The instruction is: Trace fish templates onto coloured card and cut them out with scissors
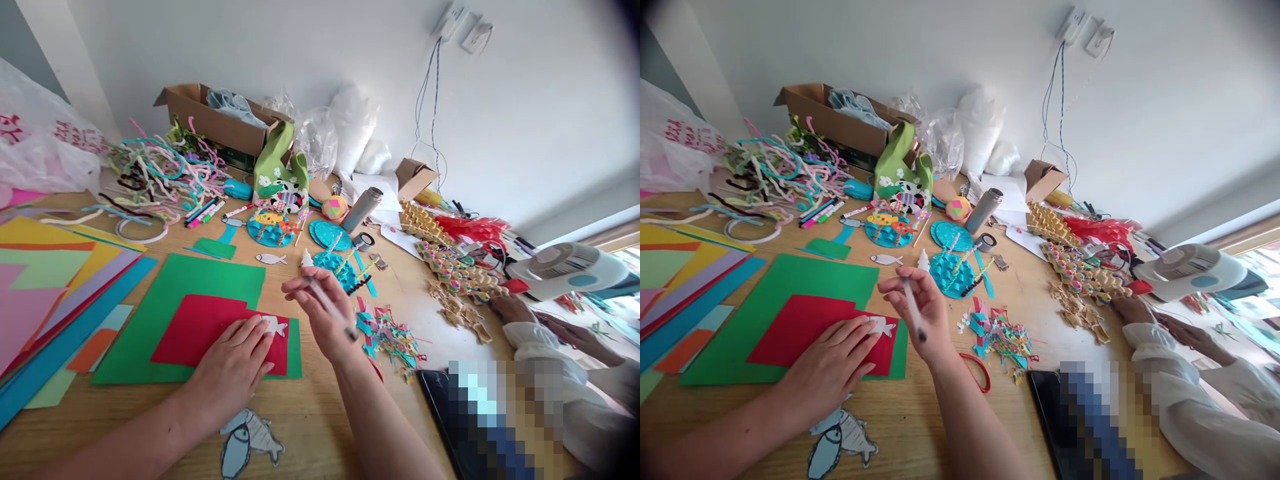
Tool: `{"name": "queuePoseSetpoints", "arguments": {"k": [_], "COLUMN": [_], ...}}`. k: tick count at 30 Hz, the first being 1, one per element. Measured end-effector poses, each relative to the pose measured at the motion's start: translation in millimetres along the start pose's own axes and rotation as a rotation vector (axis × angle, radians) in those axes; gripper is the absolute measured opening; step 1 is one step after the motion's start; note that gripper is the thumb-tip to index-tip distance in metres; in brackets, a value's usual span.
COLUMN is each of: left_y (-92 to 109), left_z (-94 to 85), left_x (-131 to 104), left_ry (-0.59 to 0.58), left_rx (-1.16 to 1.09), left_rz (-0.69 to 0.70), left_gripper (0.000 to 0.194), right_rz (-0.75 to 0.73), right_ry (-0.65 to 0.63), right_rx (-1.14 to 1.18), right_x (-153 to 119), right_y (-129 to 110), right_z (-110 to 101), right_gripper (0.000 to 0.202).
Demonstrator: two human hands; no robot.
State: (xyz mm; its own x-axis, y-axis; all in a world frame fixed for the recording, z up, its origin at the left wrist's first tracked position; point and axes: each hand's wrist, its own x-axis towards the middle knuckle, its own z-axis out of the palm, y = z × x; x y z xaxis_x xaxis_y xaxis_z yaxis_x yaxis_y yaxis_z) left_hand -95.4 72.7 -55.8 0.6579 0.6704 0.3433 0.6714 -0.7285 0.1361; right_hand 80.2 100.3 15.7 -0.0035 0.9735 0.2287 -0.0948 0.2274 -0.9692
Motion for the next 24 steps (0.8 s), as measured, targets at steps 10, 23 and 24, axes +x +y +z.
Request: {"name": "queuePoseSetpoints", "arguments": {"k": [10,23,24], "left_y": [0.7,-0.1,-0.1], "left_z": [1.8,1.5,1.5], "left_x": [-0.9,-1.1,-1.1], "left_ry": [-0.018,-0.034,-0.034], "left_rx": [0.057,0.059,0.056], "left_rz": [0.056,0.064,0.063], "left_gripper": [0.038,0.039,0.039], "right_rz": [0.063,0.044,0.046], "right_ry": [0.222,0.258,0.261], "right_rx": [-0.251,-0.633,-0.633], "right_x": [-11.4,-12.8,-12.6], "right_y": [69.3,77.1,77.3], "right_z": [1.9,-5.6,-5.8], "right_gripper": [0.031,0.024,0.025]}}
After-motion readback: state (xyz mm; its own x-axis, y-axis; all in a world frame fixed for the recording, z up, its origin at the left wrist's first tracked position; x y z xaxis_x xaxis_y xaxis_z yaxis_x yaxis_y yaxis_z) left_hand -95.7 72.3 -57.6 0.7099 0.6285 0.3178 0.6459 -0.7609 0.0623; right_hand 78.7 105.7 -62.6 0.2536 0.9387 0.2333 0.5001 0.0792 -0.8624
